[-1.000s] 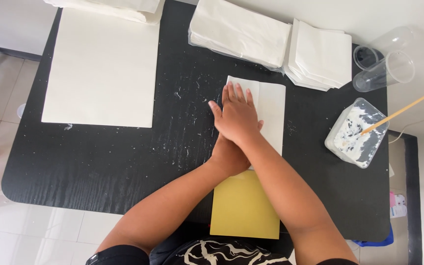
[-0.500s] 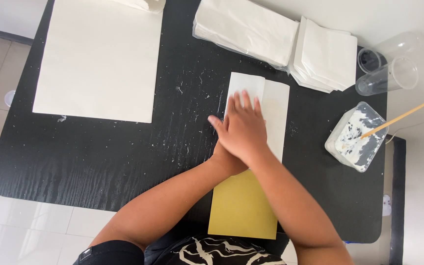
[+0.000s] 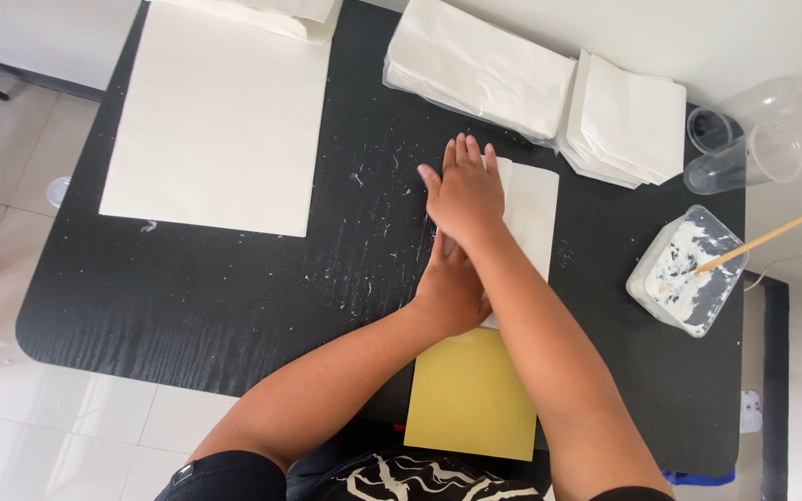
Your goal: A person manually assembles a paper bag by folding a white sheet of paper around a yellow cardboard template and applying glue with a brush.
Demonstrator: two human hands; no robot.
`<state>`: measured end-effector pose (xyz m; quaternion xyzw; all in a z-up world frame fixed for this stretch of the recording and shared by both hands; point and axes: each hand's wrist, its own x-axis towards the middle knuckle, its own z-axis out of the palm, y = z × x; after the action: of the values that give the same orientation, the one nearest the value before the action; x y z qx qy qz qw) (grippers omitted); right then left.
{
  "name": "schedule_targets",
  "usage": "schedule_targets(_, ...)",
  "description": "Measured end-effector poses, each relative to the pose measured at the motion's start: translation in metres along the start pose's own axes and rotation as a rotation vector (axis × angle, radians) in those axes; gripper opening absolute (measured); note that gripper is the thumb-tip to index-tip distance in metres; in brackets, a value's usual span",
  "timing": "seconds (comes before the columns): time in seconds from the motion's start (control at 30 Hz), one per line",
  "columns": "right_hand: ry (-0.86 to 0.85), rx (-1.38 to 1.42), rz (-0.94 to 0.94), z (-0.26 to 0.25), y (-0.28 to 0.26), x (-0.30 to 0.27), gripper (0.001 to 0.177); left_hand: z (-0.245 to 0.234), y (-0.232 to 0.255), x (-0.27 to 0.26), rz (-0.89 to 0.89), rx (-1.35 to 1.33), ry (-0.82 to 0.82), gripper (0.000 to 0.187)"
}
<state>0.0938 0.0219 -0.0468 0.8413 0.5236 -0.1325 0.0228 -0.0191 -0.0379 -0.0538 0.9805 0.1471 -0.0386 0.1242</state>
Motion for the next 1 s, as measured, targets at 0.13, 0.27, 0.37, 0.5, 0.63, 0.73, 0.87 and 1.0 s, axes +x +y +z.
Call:
schedule_targets(0.13, 0.007, -0.011, 0.003, -0.009, 0.007, 0.001, 0.080, -0.011, 0.003, -0.005, 0.006, 0.000, 0.022, 0.073)
schedule_targets(0.27, -0.055, 0.039, -0.026, -0.042, -0.020, -0.060, 0.079, -0.014, -0.006, 0.001, -0.026, -0.005, 0.051, 0.075)
schedule_targets(0.37, -0.205, 0.049, -0.005, -0.047, -0.032, -0.095, 0.079, -0.005, 0.002, -0.004, -0.032, -0.029, 0.057, 0.074)
schedule_targets(0.5, -0.205, 0.076, 0.013, -0.028, -0.027, -0.079, 0.071, -0.001, 0.005, -0.005, -0.024, -0.032, 0.079, 0.073)
schedule_targets(0.63, -0.090, 0.102, -0.025, -0.006, -0.002, -0.031, 0.068, 0.000, 0.003, -0.005, -0.020, -0.016, 0.098, 0.072)
schedule_targets(0.73, -0.037, 0.103, -0.042, -0.007, 0.011, -0.006, 0.067, 0.008, 0.001, 0.000, -0.016, -0.011, 0.121, 0.071)
schedule_targets(0.87, -0.061, 0.228, -0.080, -0.031, 0.021, -0.036, 0.064, 0.014, 0.002, 0.002, -0.009, 0.026, 0.024, 0.076)
schedule_targets(1.0, 0.306, 0.379, -0.145, -0.036, 0.030, -0.139, 0.040, 0.015, 0.003, 0.002, -0.019, 0.038, 0.047, 0.079)
